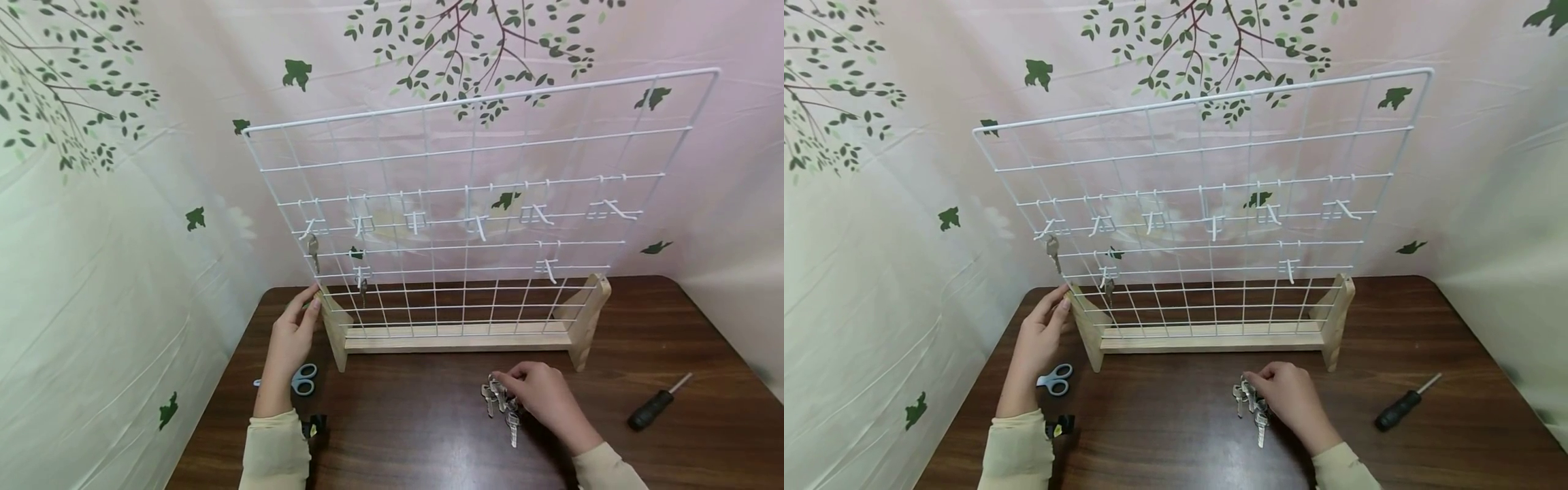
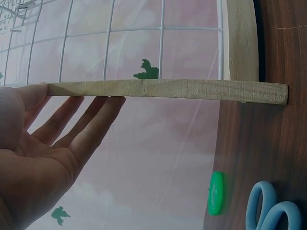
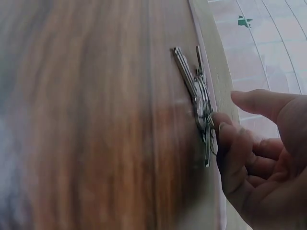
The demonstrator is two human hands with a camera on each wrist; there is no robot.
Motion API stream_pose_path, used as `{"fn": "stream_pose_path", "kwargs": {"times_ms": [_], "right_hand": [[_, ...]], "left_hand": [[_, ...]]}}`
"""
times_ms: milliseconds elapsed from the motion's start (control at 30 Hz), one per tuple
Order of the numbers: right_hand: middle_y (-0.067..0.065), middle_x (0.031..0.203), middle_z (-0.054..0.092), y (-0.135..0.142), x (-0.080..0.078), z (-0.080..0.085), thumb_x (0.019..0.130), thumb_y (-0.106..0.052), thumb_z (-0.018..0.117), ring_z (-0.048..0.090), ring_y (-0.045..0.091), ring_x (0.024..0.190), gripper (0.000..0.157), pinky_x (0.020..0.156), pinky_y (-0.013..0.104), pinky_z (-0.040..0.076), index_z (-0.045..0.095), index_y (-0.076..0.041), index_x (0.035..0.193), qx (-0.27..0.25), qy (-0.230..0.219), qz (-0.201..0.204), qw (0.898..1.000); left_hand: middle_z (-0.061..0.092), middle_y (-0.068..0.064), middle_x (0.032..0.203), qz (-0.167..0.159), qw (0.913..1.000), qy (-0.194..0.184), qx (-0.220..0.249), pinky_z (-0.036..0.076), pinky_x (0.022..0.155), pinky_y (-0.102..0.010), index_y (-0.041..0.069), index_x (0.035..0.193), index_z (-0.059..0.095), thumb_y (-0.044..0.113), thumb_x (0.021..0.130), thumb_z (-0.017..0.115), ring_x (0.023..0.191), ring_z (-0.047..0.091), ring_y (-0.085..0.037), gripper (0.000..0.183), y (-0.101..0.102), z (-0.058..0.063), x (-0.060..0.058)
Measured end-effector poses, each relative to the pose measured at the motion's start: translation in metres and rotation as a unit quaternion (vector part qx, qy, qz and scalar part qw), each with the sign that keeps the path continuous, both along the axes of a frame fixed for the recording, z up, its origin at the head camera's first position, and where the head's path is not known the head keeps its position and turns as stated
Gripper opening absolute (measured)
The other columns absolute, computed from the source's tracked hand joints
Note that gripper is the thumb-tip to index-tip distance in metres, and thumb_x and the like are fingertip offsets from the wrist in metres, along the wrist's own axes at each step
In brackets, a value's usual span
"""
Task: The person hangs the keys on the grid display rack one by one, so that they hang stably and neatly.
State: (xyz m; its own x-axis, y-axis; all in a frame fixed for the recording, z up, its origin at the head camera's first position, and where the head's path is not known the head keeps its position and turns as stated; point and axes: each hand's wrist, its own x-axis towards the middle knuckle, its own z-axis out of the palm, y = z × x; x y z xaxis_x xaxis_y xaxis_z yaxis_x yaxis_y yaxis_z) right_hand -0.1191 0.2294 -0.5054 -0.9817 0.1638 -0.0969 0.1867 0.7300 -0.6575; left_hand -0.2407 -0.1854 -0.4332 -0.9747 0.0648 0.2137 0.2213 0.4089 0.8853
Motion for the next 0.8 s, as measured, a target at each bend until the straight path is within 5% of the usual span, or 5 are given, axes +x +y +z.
{"fn": "stream_pose_path", "kwargs": {"times_ms": [233,800], "right_hand": [[-0.006,0.067,0.066,-0.0038,-0.0033,0.0016,0.09,-0.044,0.085,0.056,0.013,0.063,0.038,0.058,0.029,0.046,0.071,-0.012,0.074,0.028,-0.007,0.01,1.0],[-0.01,0.052,0.043,-0.0102,-0.0076,0.0027,0.089,-0.035,0.085,0.045,0.012,0.053,0.052,0.056,0.026,0.036,0.049,-0.019,0.054,0.047,-0.028,0.028,0.998]], "left_hand": [[0.053,-0.011,0.163,0.0,1.0,0.001,0.002,0.064,0.101,-0.035,0.019,0.157,0.054,0.033,0.114,0.052,0.134,0.065,-0.035,0.045,-0.0007,0.0002,0.0002],[0.053,-0.011,0.162,0.0,1.0,-0.001,0.0,0.061,0.105,-0.046,0.02,0.158,0.054,0.034,0.115,0.051,0.135,0.065,-0.035,0.046,0.0005,0.0007,0.0008]]}}
